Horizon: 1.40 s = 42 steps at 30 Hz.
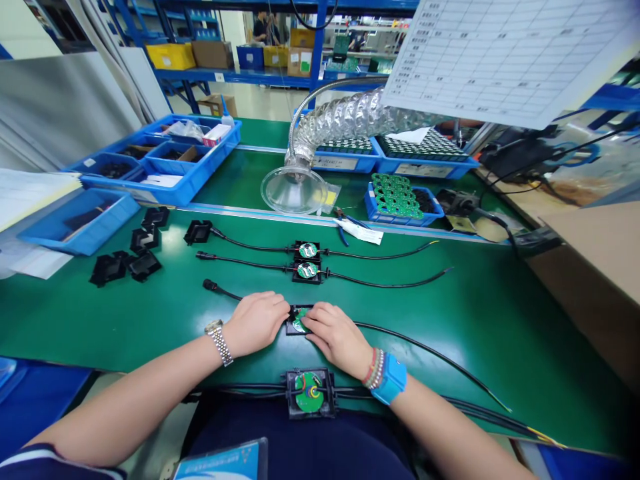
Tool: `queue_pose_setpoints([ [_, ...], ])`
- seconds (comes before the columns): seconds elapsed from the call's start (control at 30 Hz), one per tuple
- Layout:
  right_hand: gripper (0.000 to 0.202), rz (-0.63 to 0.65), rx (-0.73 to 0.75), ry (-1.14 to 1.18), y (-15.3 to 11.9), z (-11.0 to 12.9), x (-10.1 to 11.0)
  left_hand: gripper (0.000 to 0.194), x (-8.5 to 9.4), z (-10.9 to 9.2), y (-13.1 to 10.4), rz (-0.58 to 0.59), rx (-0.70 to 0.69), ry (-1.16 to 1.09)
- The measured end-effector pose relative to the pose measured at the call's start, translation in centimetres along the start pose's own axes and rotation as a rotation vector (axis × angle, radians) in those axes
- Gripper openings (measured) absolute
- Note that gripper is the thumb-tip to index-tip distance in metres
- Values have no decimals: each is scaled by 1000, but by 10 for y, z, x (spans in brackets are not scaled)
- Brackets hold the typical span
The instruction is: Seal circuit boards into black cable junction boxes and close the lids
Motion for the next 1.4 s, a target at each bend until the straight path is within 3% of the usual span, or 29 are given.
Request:
queue_pose_setpoints([
  [0.3, 22, 87, -70, -29, 4, 2, -5, 25, -8, 0, -18, -29, 11, -8],
  [0.47, 36, 143, -86, -95, 6, 4, -11, 25, -19, 10, -23, -41, 2, -112],
  [0.8, 40, 187, -135, -32, 11, 1, -13, 22, -9, 6, -12, 23, -57, 5],
  [1.03, 36, 189, -110, -47, 12, 6, -10, 26, -26, 11, -19, -16, -99, -127],
  [1.4, 30, 191, -57, -183, 16, 13, -17, 14, -22, -18, -19, 48, -104, 179],
])
Point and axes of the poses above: each hand's wrist, its own y-axis towards the middle knuckle, its own x-axis out of the back of the hand, z = x × y, the point moved 10 cm from there along y, towards the middle knuckle, and after that the axes turned 14 degrees about y, right-handed, at the moved point
